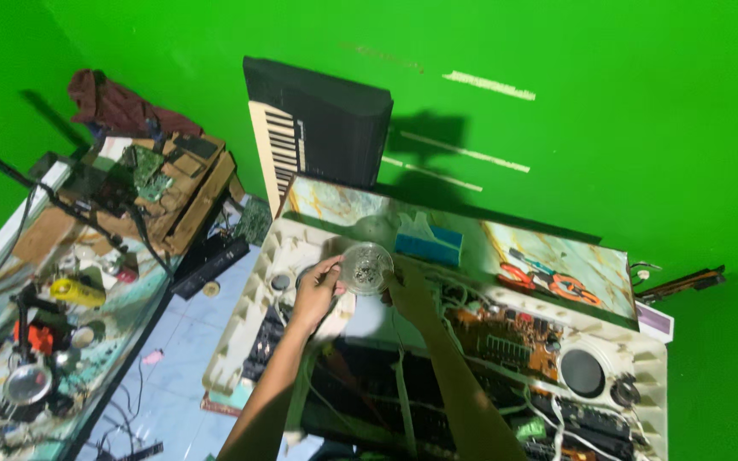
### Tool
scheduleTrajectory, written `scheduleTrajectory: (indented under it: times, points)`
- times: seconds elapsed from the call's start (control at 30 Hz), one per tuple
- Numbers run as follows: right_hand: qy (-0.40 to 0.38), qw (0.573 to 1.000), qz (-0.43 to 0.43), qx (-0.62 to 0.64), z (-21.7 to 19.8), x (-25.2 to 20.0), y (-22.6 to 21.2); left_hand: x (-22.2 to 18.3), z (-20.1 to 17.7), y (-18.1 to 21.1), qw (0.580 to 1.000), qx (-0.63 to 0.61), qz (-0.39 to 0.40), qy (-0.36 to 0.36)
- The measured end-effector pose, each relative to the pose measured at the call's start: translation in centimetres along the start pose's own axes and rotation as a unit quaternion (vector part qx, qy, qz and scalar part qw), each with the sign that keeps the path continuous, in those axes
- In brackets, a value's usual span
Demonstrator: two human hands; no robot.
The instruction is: The person unscrews internal components of an electronic keyboard, removes several wires, and detaches a circular speaker using a screwdriver.
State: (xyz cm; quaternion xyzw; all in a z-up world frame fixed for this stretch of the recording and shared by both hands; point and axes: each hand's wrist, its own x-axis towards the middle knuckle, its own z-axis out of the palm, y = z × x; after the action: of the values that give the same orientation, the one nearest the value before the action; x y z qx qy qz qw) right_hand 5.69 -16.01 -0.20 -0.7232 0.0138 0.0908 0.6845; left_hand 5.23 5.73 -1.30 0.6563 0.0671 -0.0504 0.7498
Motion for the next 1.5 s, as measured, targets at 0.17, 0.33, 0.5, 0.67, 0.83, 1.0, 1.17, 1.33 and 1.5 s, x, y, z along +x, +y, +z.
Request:
scheduleTrajectory:
  times: [0.17, 0.33, 0.5, 0.67, 0.83, 1.0, 1.17, 1.33, 1.5]
  points:
    - [0.038, 0.996, -0.016, -0.079, -0.3, 7.5, 2.6, 7.1, -1.4, -0.7, 0.989, 0.128, 0.079, -0.005]
    - [0.043, 0.992, -0.030, -0.119, -0.5, 14.6, 5.2, 13.4, -1.8, -1.8, 0.958, 0.240, 0.151, 0.044]
    - [0.062, 0.992, -0.051, -0.093, 0.4, 20.1, 9.0, 17.2, -1.3, -2.6, 0.930, 0.314, 0.165, 0.091]
    - [0.046, 0.988, -0.024, -0.143, 0.2, 23.1, 10.7, 20.2, -2.3, -1.8, 0.891, 0.451, 0.048, 0.018]
    - [0.034, 0.974, -0.021, -0.221, 0.4, 24.7, 11.6, 22.7, -2.2, -3.2, 0.848, 0.530, -0.001, 0.009]
    - [0.067, 0.926, 0.000, -0.372, 1.1, 26.4, 11.9, 23.6, -1.2, -5.5, 0.841, 0.540, -0.033, -0.004]
    - [0.055, 0.926, -0.027, -0.373, 1.1, 26.2, 13.8, 23.6, -1.2, -5.3, 0.833, 0.551, -0.049, -0.026]
    - [0.033, 0.941, 0.027, -0.337, 0.8, 26.7, 14.6, 23.5, -0.6, -3.6, 0.824, 0.555, -0.102, -0.043]
    - [0.048, 0.922, -0.038, -0.383, 1.2, 26.4, 14.5, 23.1, -0.3, -3.8, 0.813, 0.576, -0.087, -0.022]
